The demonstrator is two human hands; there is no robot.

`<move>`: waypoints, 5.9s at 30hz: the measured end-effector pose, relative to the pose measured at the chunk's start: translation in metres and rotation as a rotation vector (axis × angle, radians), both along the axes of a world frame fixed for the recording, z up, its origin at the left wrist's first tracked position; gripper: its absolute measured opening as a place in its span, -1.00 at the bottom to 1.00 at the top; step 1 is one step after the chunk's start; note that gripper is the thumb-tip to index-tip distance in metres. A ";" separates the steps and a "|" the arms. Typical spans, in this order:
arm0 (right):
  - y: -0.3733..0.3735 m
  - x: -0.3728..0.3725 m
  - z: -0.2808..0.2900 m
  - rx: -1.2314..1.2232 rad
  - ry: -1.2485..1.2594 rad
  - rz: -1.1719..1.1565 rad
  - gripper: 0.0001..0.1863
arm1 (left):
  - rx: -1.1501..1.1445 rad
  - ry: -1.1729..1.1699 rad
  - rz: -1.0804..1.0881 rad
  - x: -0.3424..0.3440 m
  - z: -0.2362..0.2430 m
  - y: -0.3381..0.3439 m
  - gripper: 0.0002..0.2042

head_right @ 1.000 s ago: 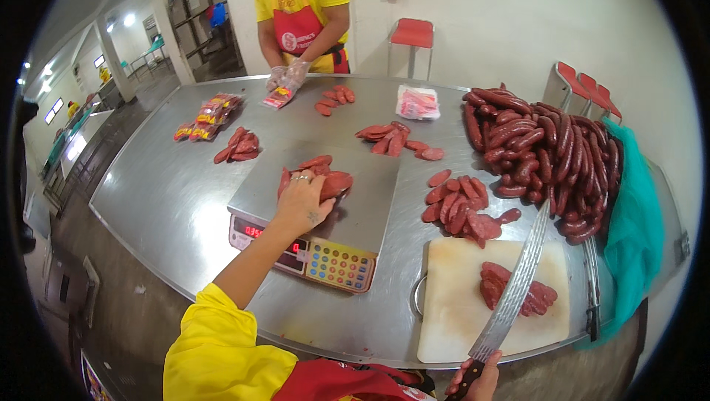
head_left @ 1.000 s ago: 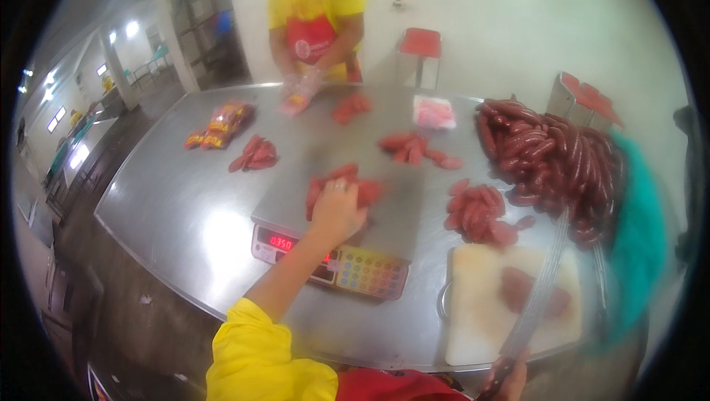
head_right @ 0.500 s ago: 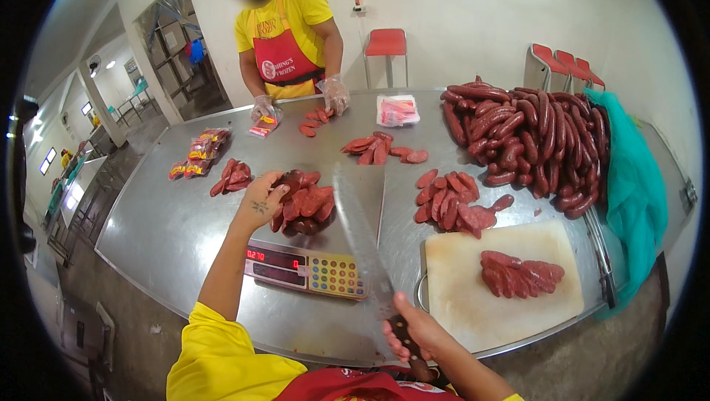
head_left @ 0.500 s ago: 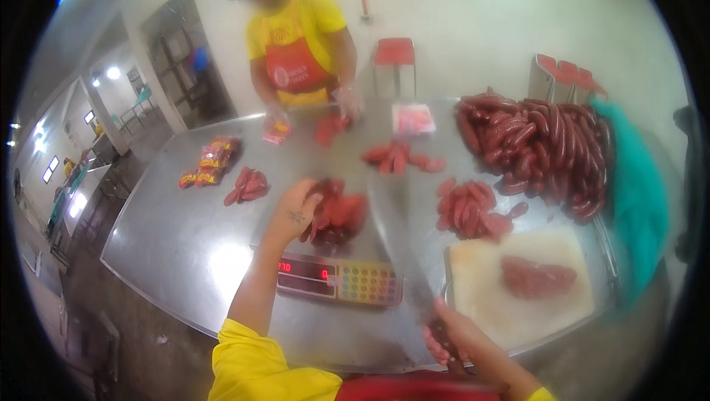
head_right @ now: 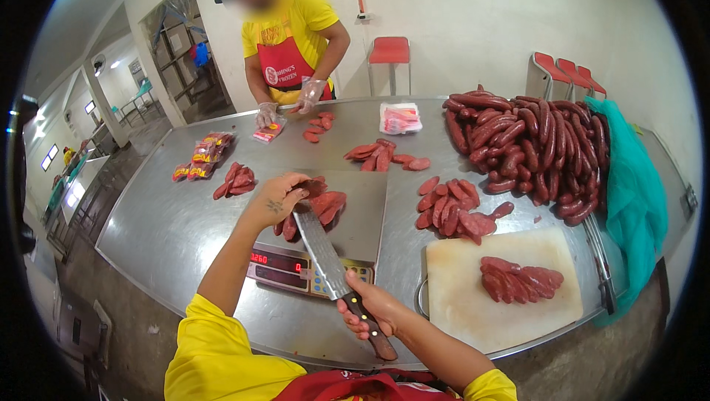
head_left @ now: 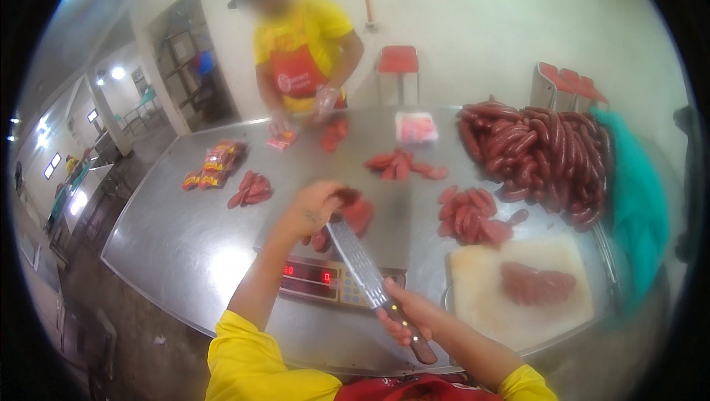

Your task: The person cuts long pieces of red meat into smaller portions on a white cutting board using a knife. They repeatedly place the cut pieces onto a digital scale, then move them aside. Another person in the background is also handling and packaging meat.

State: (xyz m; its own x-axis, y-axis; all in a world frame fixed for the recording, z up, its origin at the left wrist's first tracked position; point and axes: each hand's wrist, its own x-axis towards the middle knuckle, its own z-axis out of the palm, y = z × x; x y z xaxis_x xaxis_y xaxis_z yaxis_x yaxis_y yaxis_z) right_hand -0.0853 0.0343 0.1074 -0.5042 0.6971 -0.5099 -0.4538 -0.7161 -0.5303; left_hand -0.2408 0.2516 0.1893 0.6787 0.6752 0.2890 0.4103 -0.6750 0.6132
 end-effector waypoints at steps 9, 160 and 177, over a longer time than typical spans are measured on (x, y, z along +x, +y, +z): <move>-0.076 0.039 -0.003 -0.024 -0.299 -0.295 -0.22 | -0.048 -0.504 0.105 -0.008 0.008 -0.013 -0.69; -0.116 0.046 0.012 -0.412 -0.662 -1.308 -0.33 | -0.077 0.549 0.277 -0.082 -0.072 0.087 0.32; -0.117 0.030 0.019 -0.477 -0.657 -1.382 -0.34 | 0.067 0.225 0.394 -0.001 -0.137 0.248 -0.38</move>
